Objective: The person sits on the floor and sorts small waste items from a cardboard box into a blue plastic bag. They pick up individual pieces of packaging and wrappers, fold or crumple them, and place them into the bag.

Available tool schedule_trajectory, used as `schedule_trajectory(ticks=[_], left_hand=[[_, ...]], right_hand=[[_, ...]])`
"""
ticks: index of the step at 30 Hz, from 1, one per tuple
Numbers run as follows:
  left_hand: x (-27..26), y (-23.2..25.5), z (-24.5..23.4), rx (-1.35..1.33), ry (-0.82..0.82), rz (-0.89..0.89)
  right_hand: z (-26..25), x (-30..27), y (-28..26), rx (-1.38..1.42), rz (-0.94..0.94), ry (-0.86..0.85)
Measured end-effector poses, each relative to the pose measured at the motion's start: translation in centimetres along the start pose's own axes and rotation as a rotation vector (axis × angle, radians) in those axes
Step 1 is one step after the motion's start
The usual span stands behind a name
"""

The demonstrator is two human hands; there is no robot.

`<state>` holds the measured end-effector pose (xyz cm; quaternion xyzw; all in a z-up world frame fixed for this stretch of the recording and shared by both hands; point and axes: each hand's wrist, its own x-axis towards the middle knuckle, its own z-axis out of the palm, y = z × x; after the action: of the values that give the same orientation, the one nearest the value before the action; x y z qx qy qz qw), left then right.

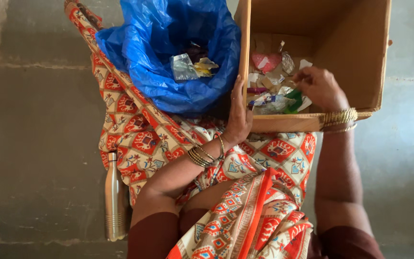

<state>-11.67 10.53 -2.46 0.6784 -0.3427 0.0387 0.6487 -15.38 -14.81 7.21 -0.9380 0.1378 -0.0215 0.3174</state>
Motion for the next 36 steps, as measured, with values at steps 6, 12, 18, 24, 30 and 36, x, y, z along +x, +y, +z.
schedule_trajectory(ticks=[6, 12, 18, 24, 30, 36], left_hand=[[-1.0, 0.6, -0.6, -0.024, -0.041, -0.019], [-1.5, 1.1, -1.1, 0.019, -0.083, -0.015], [-1.7, 1.6, -1.2, 0.014, -0.112, -0.014], [-1.8, 1.6, -0.9, 0.015, -0.105, -0.029], [-1.5, 1.9, -0.9, 0.034, -0.102, -0.031], [-1.5, 1.8, -0.7, 0.034, -0.084, -0.04]], right_hand=[[0.7, 8.6, -1.5, -0.38, 0.095, -0.293], [5.2, 14.2, 2.5, -0.447, 0.306, -0.553], [9.9, 15.0, 11.2, -0.655, 0.466, -0.794], [13.1, 13.8, 15.1, -0.688, 0.52, -0.959], [14.4, 14.0, 15.3, -0.703, 0.527, -1.055], [16.3, 13.8, 15.2, -0.69, 0.513, -1.14]])
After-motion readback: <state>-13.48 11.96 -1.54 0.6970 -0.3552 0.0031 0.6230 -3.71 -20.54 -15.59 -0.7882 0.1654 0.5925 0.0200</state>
